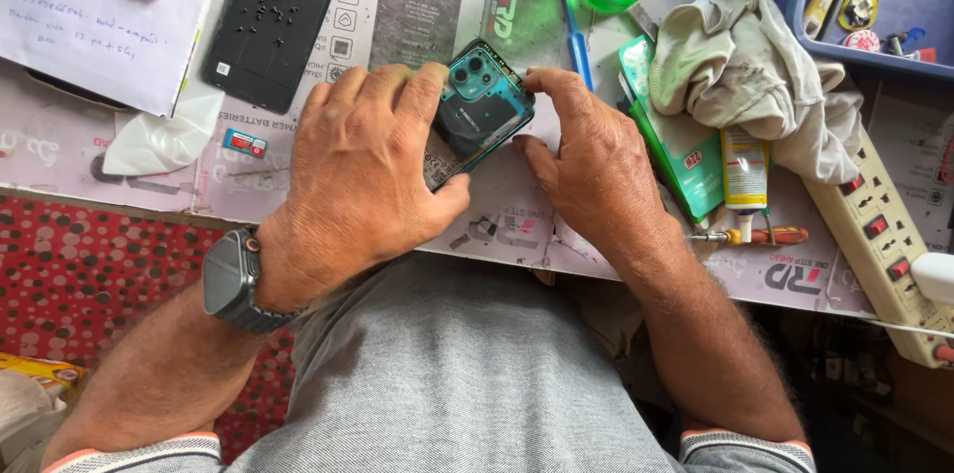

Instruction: The person applies adhesive from a tube to the edges of a phone frame, cleans internal components with a cloth, and aligns the internal chassis with the housing.

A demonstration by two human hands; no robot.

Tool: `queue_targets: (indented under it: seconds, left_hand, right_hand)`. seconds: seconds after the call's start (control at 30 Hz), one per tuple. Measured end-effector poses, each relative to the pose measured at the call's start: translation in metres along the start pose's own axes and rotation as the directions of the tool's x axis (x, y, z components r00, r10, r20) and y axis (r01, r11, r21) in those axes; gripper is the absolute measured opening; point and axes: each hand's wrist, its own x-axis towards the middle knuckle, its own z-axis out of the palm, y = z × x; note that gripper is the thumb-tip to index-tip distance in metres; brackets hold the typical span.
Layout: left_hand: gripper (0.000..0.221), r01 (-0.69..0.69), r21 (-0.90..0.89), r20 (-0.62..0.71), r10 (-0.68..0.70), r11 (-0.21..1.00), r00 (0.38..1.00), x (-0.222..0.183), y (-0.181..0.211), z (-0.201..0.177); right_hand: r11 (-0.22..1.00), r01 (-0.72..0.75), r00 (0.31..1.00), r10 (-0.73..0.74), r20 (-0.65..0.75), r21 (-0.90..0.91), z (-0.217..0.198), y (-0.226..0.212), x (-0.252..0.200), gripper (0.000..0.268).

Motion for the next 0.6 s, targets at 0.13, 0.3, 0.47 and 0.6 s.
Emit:
queue_targets:
  seconds: [0.13,0.3,0.47,0.6]
  left_hand:
    - [0.068,0.017,-0.110,0.036,-0.013,0.994,0.999,0.008,-0.009,0.001]
    - [0.053,-0.008,-0.204,0.077,0.024,0.979,0.997,0.015,-0.018,-0.003]
    - [0.047,0.028,-0.325,0.203,0.041,0.945,0.978,0.025,-0.033,-0.010]
    - [0.046,0.118,-0.393,0.316,0.014,0.912,0.949,0.034,-0.039,-0.015]
  right_hand:
    - [0.995,0.067,0.997,-0.065,-0.042,0.067,0.004,0.002,-0.002,0.052]
    - [0.990,0.097,0.990,-0.085,-0.110,0.105,0.007,0.003,-0.011,0.062]
    - [0.993,0.043,0.987,-0.025,-0.161,0.114,0.004,0.001,-0.016,0.059]
    - [0.993,0.112,0.973,-0.100,-0.206,0.046,0.002,0.003,-0.016,0.037]
